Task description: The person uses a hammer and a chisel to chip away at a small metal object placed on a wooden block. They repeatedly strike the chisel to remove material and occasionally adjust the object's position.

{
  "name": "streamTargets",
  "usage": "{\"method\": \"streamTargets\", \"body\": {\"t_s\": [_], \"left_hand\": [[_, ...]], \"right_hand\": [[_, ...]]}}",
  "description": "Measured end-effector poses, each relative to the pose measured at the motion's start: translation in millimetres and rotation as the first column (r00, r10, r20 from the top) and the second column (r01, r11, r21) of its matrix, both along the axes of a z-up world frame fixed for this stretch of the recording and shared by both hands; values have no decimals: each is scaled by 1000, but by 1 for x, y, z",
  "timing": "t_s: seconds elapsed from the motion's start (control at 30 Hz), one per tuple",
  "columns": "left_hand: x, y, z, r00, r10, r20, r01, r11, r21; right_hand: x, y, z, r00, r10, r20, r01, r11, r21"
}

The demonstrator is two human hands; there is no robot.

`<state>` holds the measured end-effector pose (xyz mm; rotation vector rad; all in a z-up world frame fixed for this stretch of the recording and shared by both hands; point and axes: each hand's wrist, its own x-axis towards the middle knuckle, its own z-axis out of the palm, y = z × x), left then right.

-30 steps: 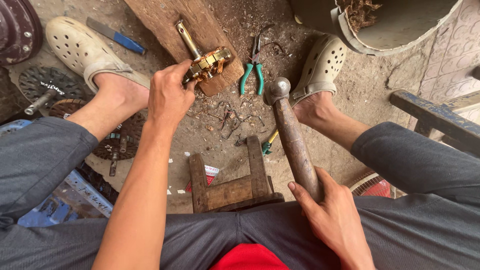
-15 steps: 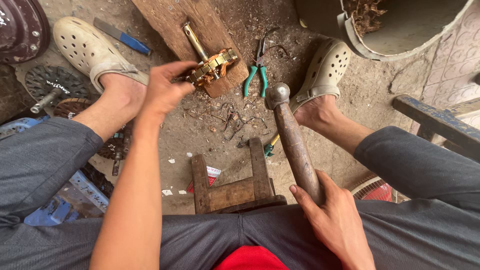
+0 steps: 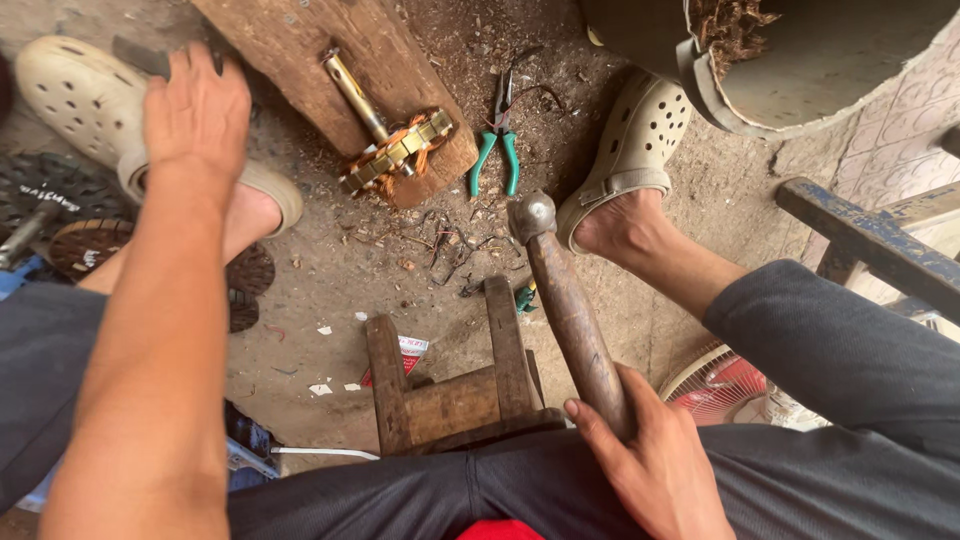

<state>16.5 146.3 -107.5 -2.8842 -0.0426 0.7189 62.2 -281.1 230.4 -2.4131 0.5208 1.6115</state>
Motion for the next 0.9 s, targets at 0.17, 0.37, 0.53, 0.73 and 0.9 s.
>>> {"method": "streamTargets", "body": {"t_s": [0.17,0.37,0.53,0.73,0.9], "left_hand": [[6,9,8,917,-339,-209,357,932,55],[21,28,29,890,-422,-172,434,900,39],[26,28,77,971,196,134,-134,918,-372],[31,9,139,734,679,-14,-197,194,-961],[35,-37,200,470,716,-515,-273,-437,-857]], "right_hand": [[4,0,-7,1000,2,-26,-2,1000,10],[10,7,-9,995,17,-99,-23,998,-57],[16,18,-6,993,10,-116,-12,1000,-24],[5,14,3,997,62,-37,-60,998,32],[-5,8,16,992,87,95,-101,981,163]]}}
